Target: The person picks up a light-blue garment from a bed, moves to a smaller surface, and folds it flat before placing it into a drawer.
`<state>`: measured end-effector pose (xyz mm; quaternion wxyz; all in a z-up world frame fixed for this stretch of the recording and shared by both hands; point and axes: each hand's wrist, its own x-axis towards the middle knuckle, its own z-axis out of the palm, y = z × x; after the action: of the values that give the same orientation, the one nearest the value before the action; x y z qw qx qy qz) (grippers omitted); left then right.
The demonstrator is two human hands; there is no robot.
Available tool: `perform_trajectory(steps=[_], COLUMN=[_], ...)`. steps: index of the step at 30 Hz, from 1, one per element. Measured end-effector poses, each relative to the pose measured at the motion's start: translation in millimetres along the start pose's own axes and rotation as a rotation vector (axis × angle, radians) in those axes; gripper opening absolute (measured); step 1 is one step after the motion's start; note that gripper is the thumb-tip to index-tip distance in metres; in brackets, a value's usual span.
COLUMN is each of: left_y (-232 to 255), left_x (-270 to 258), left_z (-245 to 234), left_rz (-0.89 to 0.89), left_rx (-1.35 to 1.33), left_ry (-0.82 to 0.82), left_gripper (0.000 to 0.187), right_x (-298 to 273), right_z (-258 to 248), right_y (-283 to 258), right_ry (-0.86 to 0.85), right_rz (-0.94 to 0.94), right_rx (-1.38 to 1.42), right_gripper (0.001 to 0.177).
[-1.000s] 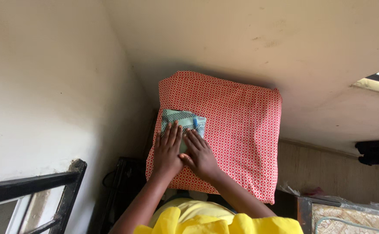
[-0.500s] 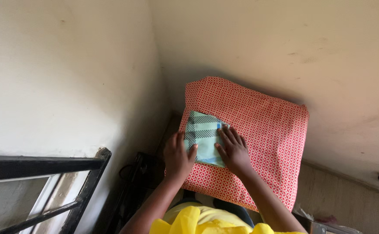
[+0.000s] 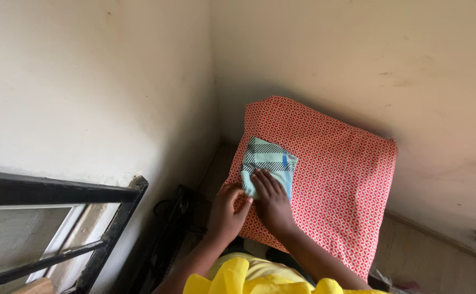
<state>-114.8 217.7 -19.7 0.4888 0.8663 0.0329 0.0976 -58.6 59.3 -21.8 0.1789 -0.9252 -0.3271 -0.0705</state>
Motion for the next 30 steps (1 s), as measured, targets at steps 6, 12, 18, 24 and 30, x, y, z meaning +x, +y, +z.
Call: perform_trajectory(steps=[6, 12, 18, 24, 30], left_y=[-13.8, 3.5, 19.5, 31.3, 36.3], left_x=[1.3, 69.2, 105.6, 83.3, 43.6], left_z=[34.9, 53.4, 116.2, 133.3, 123.4], left_rz=[-0.226, -0.347, -0.332, 0.355, 0.534], left_rx=[-0.614, -1.174, -0.655, 0.098, 0.248], left_ry=[-0.124, -0.451, -0.484, -0.017, -0.387], left_gripper=[0.056, 0.074, 0.049, 0.028, 0.033], right_x=[0.4, -25.1, -77.1, -133.0, -123.5], right_z=[-30.0, -104.8, -83.6, -38.5, -35.6], right_y=[30.6, 72.2, 148.4, 161.8, 74.6], right_ry=[-0.095, 0.247, 0.433, 0.622, 0.417], right_rz=[0.916, 0.916, 1.252, 0.917, 0.317], right_rx=[0.751, 1.797, 1.58, 0.5, 0.294], right_gripper=[0.043, 0.037, 0.037, 0.027, 0.038])
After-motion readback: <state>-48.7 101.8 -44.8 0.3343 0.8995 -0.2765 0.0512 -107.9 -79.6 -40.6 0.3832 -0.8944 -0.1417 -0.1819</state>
